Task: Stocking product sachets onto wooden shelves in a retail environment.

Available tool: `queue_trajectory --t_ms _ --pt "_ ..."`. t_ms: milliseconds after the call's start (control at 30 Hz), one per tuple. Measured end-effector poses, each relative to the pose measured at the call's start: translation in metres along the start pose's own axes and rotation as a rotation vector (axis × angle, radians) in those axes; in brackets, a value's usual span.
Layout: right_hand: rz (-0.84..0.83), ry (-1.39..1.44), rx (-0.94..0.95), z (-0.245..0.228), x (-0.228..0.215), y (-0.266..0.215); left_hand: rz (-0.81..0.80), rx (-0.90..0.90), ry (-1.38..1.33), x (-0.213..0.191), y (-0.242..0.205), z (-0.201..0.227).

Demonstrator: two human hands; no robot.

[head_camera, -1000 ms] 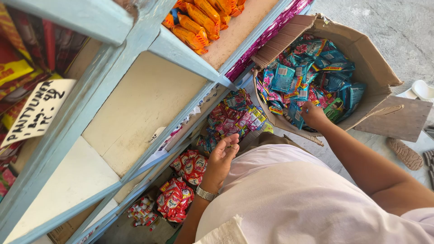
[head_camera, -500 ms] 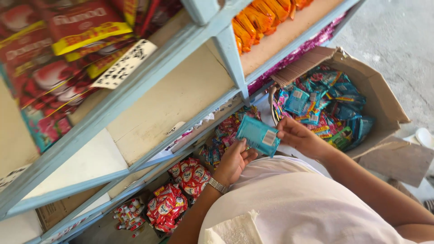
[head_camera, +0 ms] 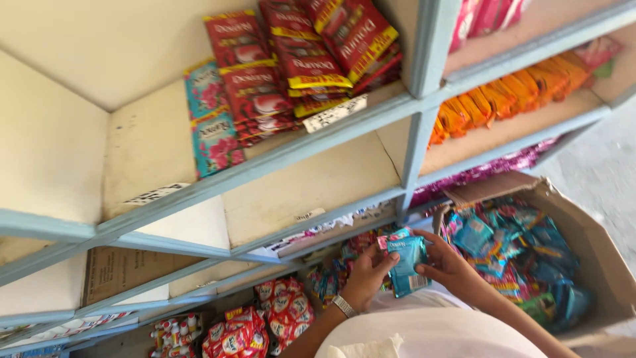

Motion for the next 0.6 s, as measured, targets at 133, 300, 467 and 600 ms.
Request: queue_trajectory --t_ms 133,300,467,600 --pt "-0.016 0.141 -0.058 0.002 0.006 0.003 0.020 -0.269 -0.222 0.007 -0.013 0.026" --pt "0.050 0.148 -0.078 0.027 -0.002 0.012 0.077 -0.415 -0.478 -0.012 -0.008 -0.006" --pt "0.050 0.085 -0.086 0.047 -0.007 0.017 0.120 -0.431 -0.492 -0.025 -0.005 -0.017" --pt "0.068 0.010 -0.162 0.064 -0.022 0.025 0.177 -0.375 -0.494 -0.037 -0.005 -0.013"
Point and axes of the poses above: each hand's wrist, its own y-axis towards the middle knuckle, its own x-axis out of the palm, z = x × y, the point moved 3 cm from there along y, towards the middle knuckle, and after that the axes turned 2 degrees about -x, right-handed, at the moved point
